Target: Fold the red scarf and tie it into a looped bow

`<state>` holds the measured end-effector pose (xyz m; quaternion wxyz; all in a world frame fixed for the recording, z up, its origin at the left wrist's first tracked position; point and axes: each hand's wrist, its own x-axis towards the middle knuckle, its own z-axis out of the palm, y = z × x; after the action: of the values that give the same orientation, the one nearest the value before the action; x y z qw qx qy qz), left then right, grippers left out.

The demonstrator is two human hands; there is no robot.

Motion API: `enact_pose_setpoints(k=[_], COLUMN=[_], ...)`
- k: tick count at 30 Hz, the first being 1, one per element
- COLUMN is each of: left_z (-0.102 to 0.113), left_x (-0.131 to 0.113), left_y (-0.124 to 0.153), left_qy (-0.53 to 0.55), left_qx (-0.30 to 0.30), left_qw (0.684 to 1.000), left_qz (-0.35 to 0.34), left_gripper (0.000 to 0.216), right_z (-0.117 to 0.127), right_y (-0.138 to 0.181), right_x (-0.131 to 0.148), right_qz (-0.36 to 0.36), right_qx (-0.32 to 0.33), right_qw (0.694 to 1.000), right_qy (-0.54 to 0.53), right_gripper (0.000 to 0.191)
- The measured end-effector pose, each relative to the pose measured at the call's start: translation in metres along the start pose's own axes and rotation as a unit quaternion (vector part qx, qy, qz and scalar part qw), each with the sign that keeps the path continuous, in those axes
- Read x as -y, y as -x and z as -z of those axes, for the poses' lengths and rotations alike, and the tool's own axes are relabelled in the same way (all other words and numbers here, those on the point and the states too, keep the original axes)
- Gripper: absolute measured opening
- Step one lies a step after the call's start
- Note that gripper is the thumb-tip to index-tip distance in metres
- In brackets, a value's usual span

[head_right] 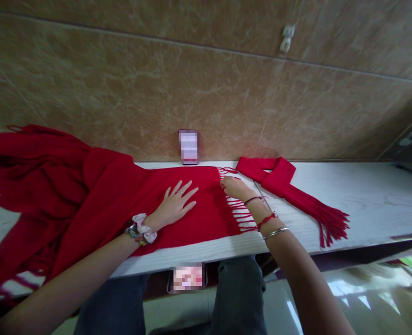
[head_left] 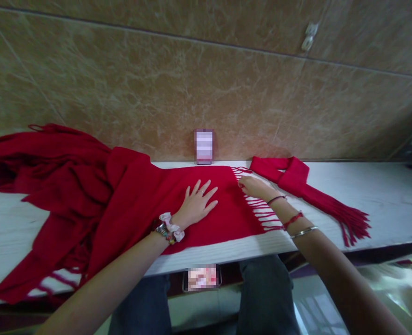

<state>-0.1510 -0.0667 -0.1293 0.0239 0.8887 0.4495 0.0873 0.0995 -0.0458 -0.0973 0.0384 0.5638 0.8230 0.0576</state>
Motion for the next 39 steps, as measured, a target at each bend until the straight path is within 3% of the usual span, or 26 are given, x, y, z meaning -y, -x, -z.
enact_pose_setpoints(k=[4,9,12,15,19,23,26,31,35,39], left_z=[-0.002,0.022,0.034,0.028,0.005,-0.005,-0.004,-0.004,-0.004,-0.003], left_x=[0.002,0.004,0.008,0.021,0.045,0.056,0.056,0.055,0.056,0.055], left_y=[-0.001,-0.029,-0.058,-0.078,-0.082,-0.075,-0.074,-0.073,-0.073,-0.073], left_qy=[-0.015,0.021,0.005,-0.017,-0.009,-0.010,-0.006,-0.009,-0.012,-0.008], left_qx=[0.088,0.190,0.112,0.043,0.086,0.077,0.068,0.057,0.051,0.055], left_qw=[0.995,0.979,0.990,0.996,0.989,0.991,0.992,0.993,0.993,0.993], left_qz=[0.037,0.070,0.083,0.079,0.121,0.111,0.108,0.102,0.102,0.104], left_gripper=[0.064,0.072,0.066,0.065,0.066,0.065,0.065,0.065,0.064,0.064], right_z=[-0.008,-0.003,0.001,-0.005,-0.028,-0.042,-0.034,-0.015,-0.014,-0.017], right_y=[0.006,0.004,-0.016,-0.042,-0.059,-0.055,-0.057,-0.083,-0.096,-0.095], right_x=[-0.021,-0.040,-0.034,-0.021,-0.011,-0.016,-0.019,-0.004,0.005,-0.009], right_qz=[-0.060,-0.083,-0.051,-0.014,-0.005,-0.005,-0.028,-0.080,-0.136,-0.208], right_qx=[0.015,0.017,-0.035,-0.078,-0.074,-0.054,-0.021,-0.036,-0.023,-0.005], right_qw=[0.998,0.996,0.998,0.996,0.997,0.999,0.999,0.996,0.990,0.978], right_qy=[0.033,0.041,0.011,-0.032,-0.038,-0.006,0.027,0.012,0.007,0.014], right_gripper=[0.031,0.029,0.029,0.035,0.042,0.038,0.032,0.037,0.038,0.041])
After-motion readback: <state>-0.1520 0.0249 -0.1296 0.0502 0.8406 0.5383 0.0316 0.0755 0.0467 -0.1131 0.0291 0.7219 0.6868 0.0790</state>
